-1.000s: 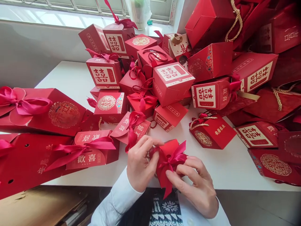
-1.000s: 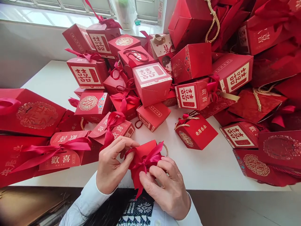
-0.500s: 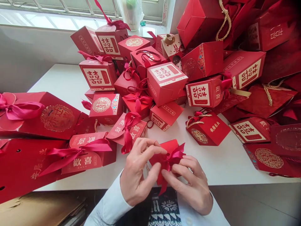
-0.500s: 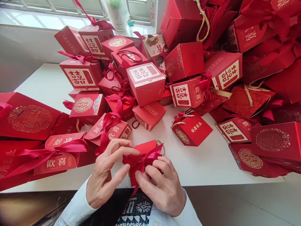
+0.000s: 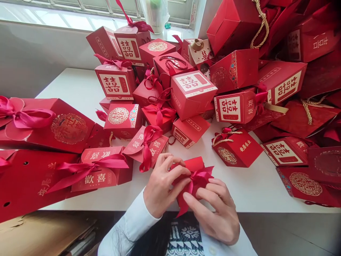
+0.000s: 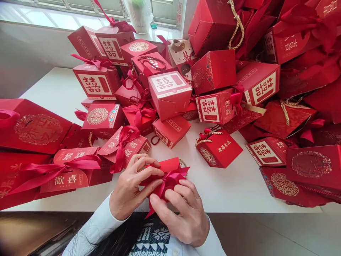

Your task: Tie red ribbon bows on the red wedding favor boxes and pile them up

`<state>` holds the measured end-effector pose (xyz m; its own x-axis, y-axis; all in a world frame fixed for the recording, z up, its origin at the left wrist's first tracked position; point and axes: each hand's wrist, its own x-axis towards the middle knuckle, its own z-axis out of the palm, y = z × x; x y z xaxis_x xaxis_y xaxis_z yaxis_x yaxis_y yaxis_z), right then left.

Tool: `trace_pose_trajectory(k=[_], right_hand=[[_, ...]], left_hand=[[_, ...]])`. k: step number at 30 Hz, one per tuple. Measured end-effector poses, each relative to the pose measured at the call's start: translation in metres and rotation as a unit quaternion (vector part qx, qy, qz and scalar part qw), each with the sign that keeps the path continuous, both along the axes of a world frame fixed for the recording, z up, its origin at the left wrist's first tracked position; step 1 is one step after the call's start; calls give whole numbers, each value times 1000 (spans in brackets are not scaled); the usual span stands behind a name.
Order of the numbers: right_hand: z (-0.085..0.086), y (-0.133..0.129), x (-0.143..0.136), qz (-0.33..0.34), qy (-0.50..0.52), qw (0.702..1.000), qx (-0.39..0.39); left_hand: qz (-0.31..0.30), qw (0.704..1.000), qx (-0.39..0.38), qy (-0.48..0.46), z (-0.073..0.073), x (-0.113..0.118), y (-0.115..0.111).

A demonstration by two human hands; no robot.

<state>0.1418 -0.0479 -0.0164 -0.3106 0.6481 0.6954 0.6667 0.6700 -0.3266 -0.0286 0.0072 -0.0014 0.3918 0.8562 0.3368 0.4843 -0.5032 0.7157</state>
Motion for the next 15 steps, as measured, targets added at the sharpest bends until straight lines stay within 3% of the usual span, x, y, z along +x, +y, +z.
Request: trace_pose_trajectory(k=[3, 6, 8, 10, 15], right_hand=[[3, 0, 6, -75, 63, 995, -15], [3, 1, 16, -167, 128, 969, -128], [3, 3, 22, -169, 149, 948, -226], [3, 4, 25, -153, 154, 937, -272], [5, 9, 17, -158, 152, 943, -251]], left_hand=[[10, 1000, -12, 1, 2, -4, -3], [28, 999, -27, 22, 6, -12, -7], [40, 998, -31, 35, 9, -17, -10], [41, 998, -31, 40, 11, -20, -11], [43, 999, -5, 30, 11, -14, -9]])
